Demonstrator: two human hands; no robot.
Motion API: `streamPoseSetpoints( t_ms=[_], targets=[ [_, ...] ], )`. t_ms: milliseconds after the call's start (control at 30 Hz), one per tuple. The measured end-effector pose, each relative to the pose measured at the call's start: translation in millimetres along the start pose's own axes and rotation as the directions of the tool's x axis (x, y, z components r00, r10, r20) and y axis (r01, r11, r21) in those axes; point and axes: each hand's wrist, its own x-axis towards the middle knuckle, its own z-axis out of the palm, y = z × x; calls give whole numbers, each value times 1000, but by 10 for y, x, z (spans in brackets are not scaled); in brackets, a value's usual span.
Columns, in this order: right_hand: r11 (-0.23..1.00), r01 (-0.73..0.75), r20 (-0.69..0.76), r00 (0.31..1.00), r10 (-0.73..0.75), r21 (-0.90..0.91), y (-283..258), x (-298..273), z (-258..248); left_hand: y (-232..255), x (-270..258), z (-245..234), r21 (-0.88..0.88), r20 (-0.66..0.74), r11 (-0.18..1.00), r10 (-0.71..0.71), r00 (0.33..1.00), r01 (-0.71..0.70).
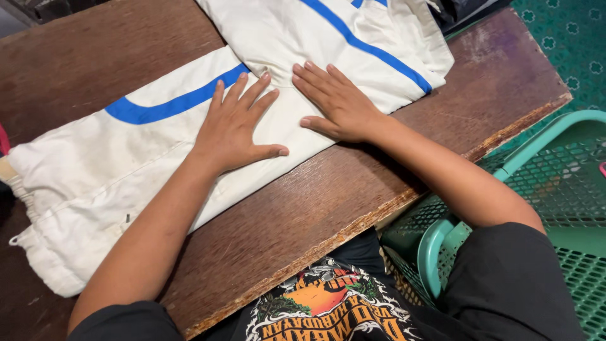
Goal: The person folds a pair of white pants with blue stripes and then a white zip-up jacket by hand on a wooden table, smoothing out the fabric as they go, and places them onto a stack of other folded items.
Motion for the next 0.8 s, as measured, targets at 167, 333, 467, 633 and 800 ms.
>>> streamPoseSetpoints(
  t_ms=[167, 333, 467, 633, 800],
  targets=[
    [965, -215, 38, 974, 223, -153, 668, -378, -332, -5, -5, 26, 16, -12, 1000, 18, 1000, -18],
    [954, -243, -70, 970, 234, -176, 839, -655, -337, -14, -4, 7, 18, -14, 1000, 19, 1000, -19],
    [957, -239, -85, 970, 228, -161, 832, -664, -314, 21, 27, -16, 35, -58, 997, 67, 996, -65],
    [957, -242, -111, 968, 227, -159, 811, -655, -314, 177, 309, 18, 221, -84, 971, 113, 990, -92],
    [960, -234, -105, 970, 220, -155, 832, -663, -300, 511, 976, 316, 66, -265, 936, 352, 898, -347]
  ],
)
